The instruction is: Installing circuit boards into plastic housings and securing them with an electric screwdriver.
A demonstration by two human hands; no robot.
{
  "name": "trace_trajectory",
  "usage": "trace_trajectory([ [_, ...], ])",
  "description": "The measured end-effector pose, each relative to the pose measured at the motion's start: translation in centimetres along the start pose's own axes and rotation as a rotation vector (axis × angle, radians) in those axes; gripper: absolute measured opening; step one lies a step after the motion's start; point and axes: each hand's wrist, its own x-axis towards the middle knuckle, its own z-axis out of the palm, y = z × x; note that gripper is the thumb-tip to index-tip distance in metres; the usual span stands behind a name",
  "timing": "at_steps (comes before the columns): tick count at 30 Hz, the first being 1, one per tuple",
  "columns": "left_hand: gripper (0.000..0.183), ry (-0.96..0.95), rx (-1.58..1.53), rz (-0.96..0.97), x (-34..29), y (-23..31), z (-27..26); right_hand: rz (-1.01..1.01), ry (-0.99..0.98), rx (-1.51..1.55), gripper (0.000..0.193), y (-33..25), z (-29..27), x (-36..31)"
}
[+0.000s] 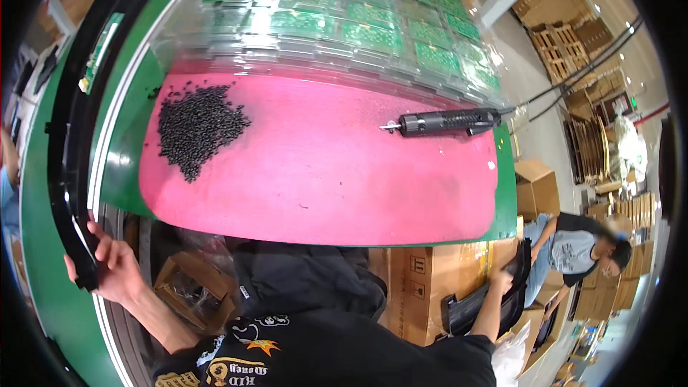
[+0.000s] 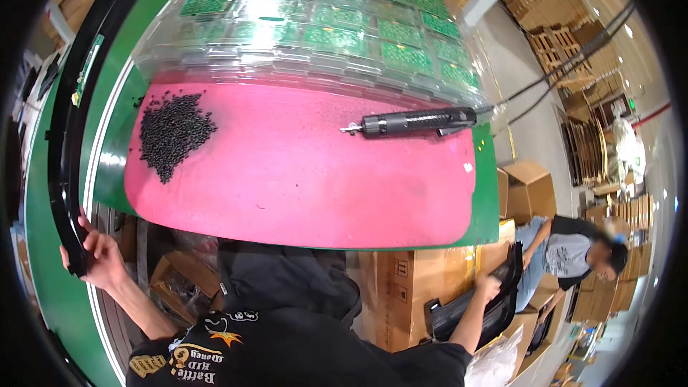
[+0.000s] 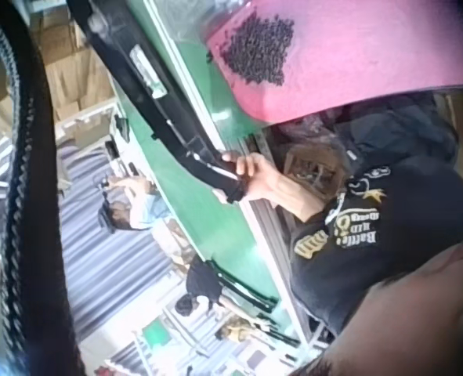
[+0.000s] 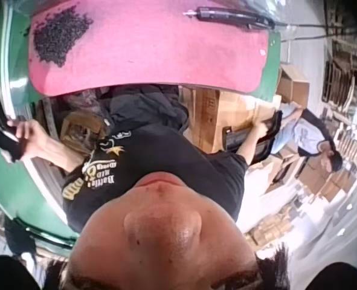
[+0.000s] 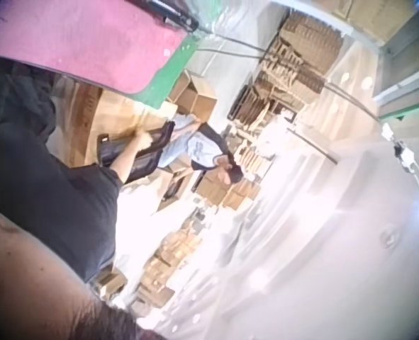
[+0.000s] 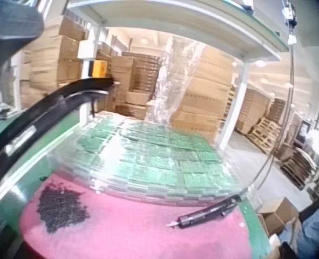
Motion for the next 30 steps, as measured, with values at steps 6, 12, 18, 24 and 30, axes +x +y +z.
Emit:
trace_trajectory([
  [6,0.071,0.041,0.193,0.160,2.7,1.4,1.1,-0.125,-0.133,0.010,0.060,3.7,4.5,-1.4],
  [12,0.067,0.121,-0.021,0.169,8.7,2.7,-5.6,-0.150,-0.130,-0.016,0.038,2.3,0.6,-4.8],
  [18,0.052,-0.074,0.278,-0.185,9.2,-0.1,-0.5,-0.478,0.019,0.161,0.041,5.5,2.2,2.3],
  [24,0.027,-0.395,0.728,-0.153,3.2,-8.6,7.5,-0.826,0.225,0.773,0.037,1.6,-7.3,-6.7],
  [30,0.030,-0.998,0.898,-0.277,-1.6,-14.5,12.8,-1.032,0.255,0.715,0.011,0.2,-16.8,-15.9],
])
